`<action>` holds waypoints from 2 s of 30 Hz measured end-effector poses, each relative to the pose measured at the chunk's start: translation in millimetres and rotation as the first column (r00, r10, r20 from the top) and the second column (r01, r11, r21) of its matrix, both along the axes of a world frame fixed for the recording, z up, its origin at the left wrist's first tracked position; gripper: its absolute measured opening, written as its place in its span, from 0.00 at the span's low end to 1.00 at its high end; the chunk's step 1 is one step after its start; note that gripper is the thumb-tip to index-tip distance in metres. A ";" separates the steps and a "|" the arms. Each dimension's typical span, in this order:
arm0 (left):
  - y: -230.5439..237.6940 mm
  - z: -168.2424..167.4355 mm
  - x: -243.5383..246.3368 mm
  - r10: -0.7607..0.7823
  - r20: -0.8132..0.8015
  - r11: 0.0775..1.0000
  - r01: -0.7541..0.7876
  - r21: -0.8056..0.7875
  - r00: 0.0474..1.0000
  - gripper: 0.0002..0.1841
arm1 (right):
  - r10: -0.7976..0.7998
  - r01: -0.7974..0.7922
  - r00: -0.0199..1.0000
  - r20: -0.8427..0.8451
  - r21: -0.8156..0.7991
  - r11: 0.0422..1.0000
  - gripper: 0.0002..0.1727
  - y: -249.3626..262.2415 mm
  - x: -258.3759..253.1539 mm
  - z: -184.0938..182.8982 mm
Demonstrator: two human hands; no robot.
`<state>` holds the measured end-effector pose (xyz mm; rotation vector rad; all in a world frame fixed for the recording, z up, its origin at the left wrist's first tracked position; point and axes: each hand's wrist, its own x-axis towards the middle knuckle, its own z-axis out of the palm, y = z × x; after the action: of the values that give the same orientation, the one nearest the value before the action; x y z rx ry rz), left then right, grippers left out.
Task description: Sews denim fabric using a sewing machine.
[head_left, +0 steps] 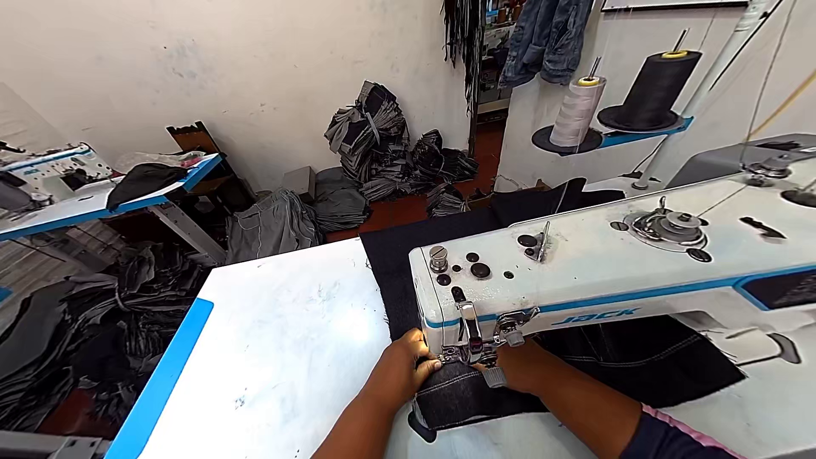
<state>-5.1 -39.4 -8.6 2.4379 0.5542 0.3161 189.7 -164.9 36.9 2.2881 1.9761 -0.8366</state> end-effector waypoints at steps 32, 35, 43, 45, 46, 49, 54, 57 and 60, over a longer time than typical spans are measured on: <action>-163.6 -15.7 -119.0 -0.017 0.046 0.933 -0.001 0.360 0.999 0.15 | 0.134 -0.051 0.987 -0.089 0.617 0.785 0.25 -117.6 21.9 -84.4; -165.8 -28.2 -129.1 -0.095 0.104 0.900 0.041 0.434 0.990 0.15 | 0.180 -0.081 0.977 -0.116 0.580 0.810 0.25 -115.9 17.7 -79.6; -120.8 -18.3 -149.9 -0.327 -0.030 0.859 0.310 0.407 0.945 0.31 | 0.189 -0.112 0.978 -0.089 0.540 0.834 0.34 -117.5 16.2 -81.0; -100.0 -14.1 -162.2 -0.303 -0.144 0.840 0.336 0.426 0.942 0.45 | 0.198 -0.117 0.976 -0.095 0.535 0.837 0.34 -118.2 16.0 -78.8; -93.4 -12.7 -167.0 -0.273 -0.204 0.863 0.334 0.380 0.940 0.51 | 0.201 -0.121 0.975 -0.094 0.532 0.838 0.34 -118.4 15.3 -78.0; -88.3 -14.3 -172.3 -0.186 -0.268 0.917 0.265 0.299 0.945 0.55 | 0.185 -0.127 0.980 -0.076 0.478 0.869 0.36 -120.3 5.1 -74.4; -47.2 -6.6 -177.3 -0.055 -0.208 0.972 0.099 0.212 0.977 0.36 | 0.127 -0.139 0.990 0.057 0.419 0.897 0.43 -123.1 -46.8 -71.4; -45.9 21.3 -169.4 0.046 -0.358 0.994 -0.006 0.113 0.932 0.32 | 0.162 -0.171 0.985 0.057 0.412 0.895 0.46 -109.6 -51.4 -71.3; -109.8 70.0 -128.6 0.139 -0.585 0.990 -0.111 0.084 0.799 0.20 | 0.040 -0.097 0.993 0.115 0.540 0.836 0.38 -80.5 -18.6 -68.6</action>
<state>-133.7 -149.2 61.3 2.5312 0.9840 -0.4132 171.2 -245.5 -31.6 2.4259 2.4795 -0.1398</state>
